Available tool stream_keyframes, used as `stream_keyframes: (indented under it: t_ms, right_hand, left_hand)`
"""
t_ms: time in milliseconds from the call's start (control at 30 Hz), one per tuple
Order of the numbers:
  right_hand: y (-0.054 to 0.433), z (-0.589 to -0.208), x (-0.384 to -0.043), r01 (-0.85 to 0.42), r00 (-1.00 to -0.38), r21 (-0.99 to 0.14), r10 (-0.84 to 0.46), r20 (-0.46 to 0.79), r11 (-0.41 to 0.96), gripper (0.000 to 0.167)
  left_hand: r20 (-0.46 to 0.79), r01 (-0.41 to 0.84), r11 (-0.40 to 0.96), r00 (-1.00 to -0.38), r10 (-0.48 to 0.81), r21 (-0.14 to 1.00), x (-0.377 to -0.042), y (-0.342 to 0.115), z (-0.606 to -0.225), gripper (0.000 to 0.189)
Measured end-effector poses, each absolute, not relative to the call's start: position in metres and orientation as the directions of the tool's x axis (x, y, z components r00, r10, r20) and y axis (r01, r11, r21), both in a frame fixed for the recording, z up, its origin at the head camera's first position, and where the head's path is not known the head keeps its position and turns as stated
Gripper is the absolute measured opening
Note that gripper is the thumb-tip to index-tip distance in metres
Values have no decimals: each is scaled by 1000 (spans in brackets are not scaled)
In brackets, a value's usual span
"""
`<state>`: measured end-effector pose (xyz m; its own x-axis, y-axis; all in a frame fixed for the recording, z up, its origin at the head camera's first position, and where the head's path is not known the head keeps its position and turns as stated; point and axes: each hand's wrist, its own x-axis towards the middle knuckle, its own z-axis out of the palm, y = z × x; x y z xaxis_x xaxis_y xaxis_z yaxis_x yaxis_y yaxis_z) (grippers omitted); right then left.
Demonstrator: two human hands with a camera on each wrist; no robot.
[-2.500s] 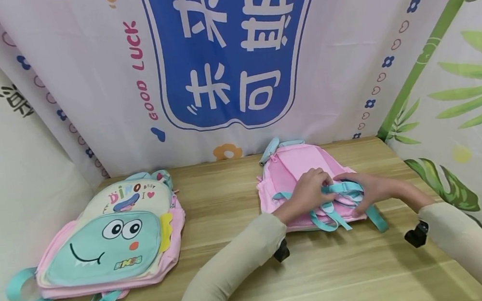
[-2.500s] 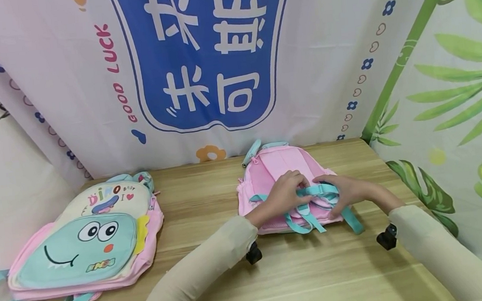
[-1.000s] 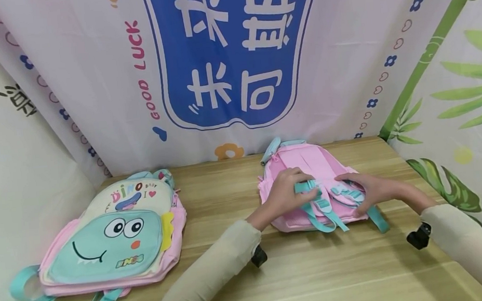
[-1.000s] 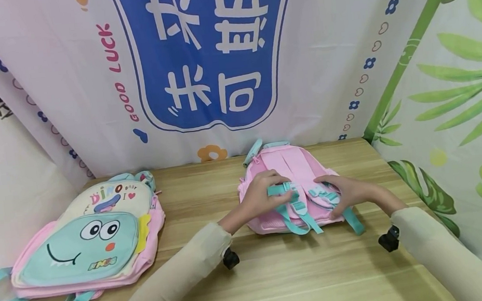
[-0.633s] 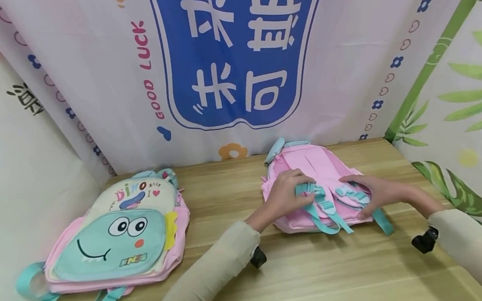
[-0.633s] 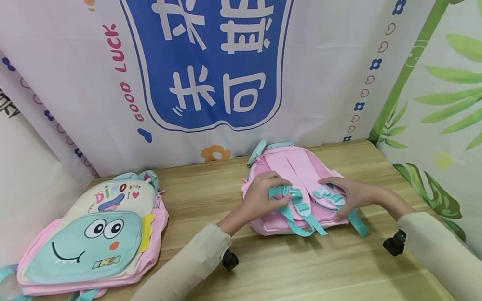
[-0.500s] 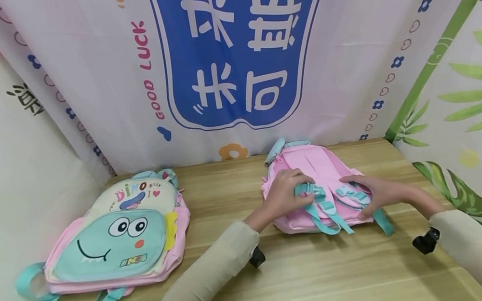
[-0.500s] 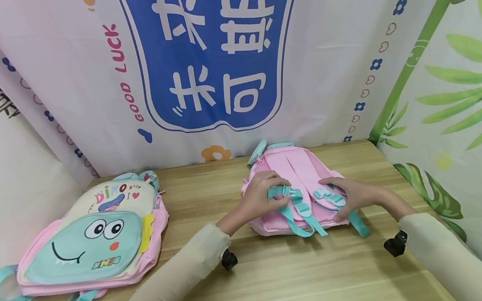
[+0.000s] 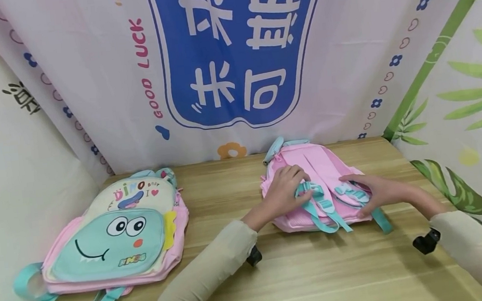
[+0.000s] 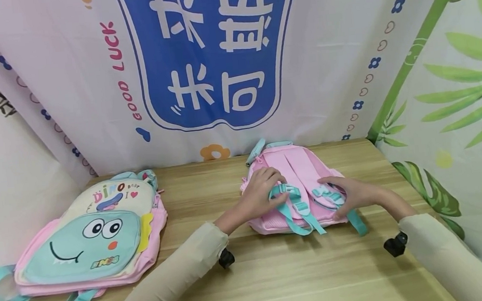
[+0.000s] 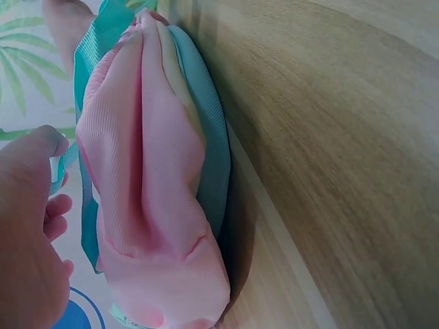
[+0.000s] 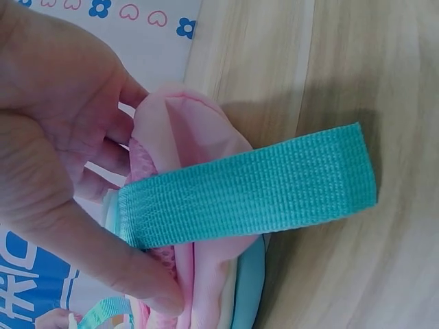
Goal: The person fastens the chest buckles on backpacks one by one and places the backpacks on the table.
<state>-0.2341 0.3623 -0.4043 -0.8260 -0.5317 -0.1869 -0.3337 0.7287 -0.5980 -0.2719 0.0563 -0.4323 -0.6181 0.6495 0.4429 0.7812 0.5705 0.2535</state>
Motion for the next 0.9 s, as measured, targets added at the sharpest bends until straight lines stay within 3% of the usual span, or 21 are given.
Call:
stream_keyframes:
  t_ms: [267,567,900]
  right_hand:
    - [360,-403,-233,-400,-829,-571,-548,-108,717,94]
    - [354,-398,-234,-414,-842,-597,-539,-36,687,58]
    - [342,-393,-231,-404,-875,-538,-484,-9,740,47]
  left_hand:
    - [394,734,558,-679,619,387,-274,54,-432,26]
    - [406,720,477,-685,605,503,-276,51,-435,25]
    - [390,702,480,-701,598,526,-276,51,-437,25]
